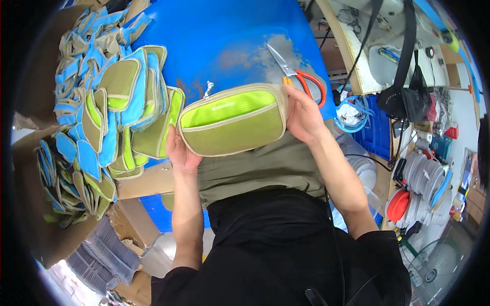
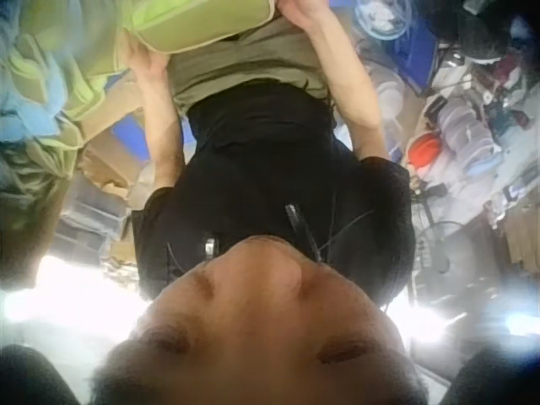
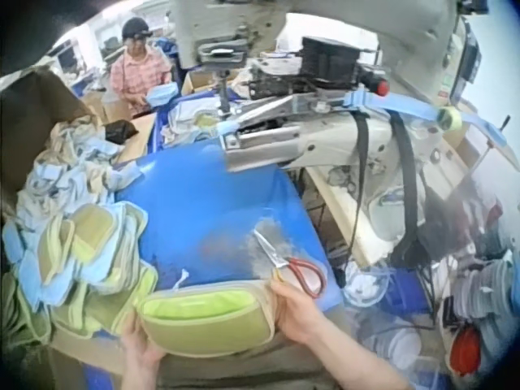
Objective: The person operates a sewing machine to stitch a blue fabric strip onto a beige pouch. They then use scissors to trim excess threads and fabric from the pouch edges. The person repeatedly inspects the pouch, turning it over and checking the seams and interior before placing it aside.
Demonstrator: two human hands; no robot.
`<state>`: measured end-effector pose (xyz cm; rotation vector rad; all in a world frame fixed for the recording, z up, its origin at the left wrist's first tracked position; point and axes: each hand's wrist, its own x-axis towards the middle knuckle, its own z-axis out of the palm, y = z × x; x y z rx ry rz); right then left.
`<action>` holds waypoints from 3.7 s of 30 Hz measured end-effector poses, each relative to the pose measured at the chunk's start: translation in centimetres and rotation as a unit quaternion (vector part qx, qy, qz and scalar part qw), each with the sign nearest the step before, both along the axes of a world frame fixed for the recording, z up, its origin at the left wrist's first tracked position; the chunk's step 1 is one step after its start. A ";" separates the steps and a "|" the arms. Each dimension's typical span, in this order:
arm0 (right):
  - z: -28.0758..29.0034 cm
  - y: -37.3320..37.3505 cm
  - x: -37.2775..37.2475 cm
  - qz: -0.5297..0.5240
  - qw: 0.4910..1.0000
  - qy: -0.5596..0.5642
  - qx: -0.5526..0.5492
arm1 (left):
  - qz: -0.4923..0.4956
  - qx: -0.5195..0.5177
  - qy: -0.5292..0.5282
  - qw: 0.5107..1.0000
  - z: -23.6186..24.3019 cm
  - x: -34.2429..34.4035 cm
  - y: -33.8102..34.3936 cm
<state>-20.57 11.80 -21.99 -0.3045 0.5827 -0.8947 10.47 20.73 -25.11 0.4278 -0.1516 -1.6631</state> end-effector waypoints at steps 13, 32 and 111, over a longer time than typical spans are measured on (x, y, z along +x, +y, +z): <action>-1.0 0.3 0.3 -0.020 0.999 -0.025 -0.005 | -0.035 0.016 0.040 0.998 -0.5 0.3 -0.3; 2.4 1.2 0.5 0.031 0.993 0.026 -0.115 | -0.021 -0.024 0.025 0.999 -1.6 0.6 0.2; 1.4 3.8 2.1 -0.056 0.802 0.525 -0.277 | 0.212 0.058 -0.766 0.604 3.5 -3.5 1.0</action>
